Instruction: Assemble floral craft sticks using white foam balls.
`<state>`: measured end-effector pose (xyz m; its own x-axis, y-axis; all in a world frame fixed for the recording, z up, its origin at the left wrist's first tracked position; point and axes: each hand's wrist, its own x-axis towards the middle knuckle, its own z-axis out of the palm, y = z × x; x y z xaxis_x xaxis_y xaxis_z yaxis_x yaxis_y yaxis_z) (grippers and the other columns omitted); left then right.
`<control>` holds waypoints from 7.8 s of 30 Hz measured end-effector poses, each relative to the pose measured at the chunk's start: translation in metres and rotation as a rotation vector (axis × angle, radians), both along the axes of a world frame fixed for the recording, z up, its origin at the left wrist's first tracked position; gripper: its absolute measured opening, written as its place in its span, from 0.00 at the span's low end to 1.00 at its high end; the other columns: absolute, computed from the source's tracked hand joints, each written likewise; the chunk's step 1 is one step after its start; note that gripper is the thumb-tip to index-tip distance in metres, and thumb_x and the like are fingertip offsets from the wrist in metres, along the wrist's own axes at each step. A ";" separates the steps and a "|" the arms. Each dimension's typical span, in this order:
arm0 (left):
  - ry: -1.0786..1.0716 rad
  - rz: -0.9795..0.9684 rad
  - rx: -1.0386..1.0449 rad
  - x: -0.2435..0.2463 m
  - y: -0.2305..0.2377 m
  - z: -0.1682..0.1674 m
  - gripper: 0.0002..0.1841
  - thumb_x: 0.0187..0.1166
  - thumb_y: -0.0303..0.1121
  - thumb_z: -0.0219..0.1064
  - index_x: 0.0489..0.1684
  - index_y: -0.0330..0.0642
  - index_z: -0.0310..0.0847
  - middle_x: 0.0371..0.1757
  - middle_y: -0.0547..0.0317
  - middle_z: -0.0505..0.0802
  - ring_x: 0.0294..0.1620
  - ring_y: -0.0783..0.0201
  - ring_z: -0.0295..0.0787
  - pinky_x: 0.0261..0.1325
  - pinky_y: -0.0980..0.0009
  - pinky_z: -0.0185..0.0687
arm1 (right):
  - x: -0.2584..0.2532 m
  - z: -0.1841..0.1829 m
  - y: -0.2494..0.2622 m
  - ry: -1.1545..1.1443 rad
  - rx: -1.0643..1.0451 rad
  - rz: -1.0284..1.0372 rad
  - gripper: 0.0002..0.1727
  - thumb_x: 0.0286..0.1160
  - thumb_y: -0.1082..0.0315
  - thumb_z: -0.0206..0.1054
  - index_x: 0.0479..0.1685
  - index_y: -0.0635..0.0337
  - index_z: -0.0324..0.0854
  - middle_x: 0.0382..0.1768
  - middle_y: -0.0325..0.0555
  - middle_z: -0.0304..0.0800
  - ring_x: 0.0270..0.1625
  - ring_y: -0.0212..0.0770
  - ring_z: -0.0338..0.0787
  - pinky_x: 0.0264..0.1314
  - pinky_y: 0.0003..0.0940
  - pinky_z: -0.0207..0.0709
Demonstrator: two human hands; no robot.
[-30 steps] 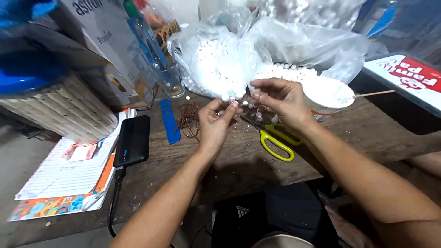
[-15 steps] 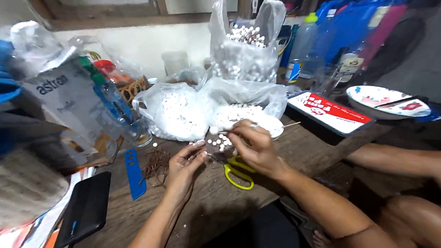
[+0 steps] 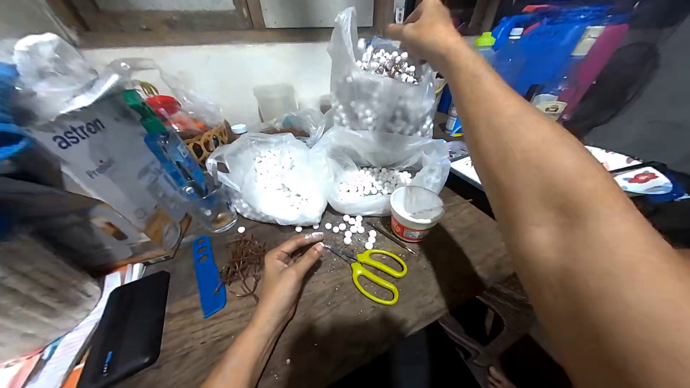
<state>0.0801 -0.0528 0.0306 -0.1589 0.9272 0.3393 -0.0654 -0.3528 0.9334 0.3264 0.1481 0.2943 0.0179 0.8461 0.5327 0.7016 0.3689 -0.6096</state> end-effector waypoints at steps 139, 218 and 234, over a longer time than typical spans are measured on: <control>0.405 0.316 0.430 -0.006 0.016 0.011 0.04 0.74 0.20 0.68 0.41 0.31 0.84 0.45 0.62 0.85 0.44 0.84 0.81 0.47 0.90 0.78 | 0.078 -0.235 -0.185 0.330 0.365 0.181 0.11 0.76 0.63 0.70 0.27 0.39 0.77 0.21 0.14 0.78 0.20 0.15 0.76 0.23 0.13 0.72; 0.527 0.141 0.550 0.088 0.040 0.013 0.01 0.71 0.19 0.71 0.32 0.30 0.87 0.38 0.51 0.88 0.35 0.74 0.83 0.40 0.83 0.81 | 0.092 -0.246 -0.178 1.181 -0.029 0.311 0.23 0.95 0.68 0.42 0.39 0.57 0.86 0.28 0.33 0.90 0.27 0.25 0.88 0.33 0.17 0.84; 0.512 0.156 0.553 0.090 0.041 0.012 0.01 0.71 0.19 0.71 0.31 0.30 0.87 0.37 0.51 0.88 0.34 0.75 0.83 0.40 0.84 0.80 | 0.088 -0.249 -0.180 1.124 -0.027 0.293 0.24 0.94 0.68 0.42 0.38 0.57 0.86 0.27 0.32 0.90 0.26 0.24 0.87 0.32 0.16 0.84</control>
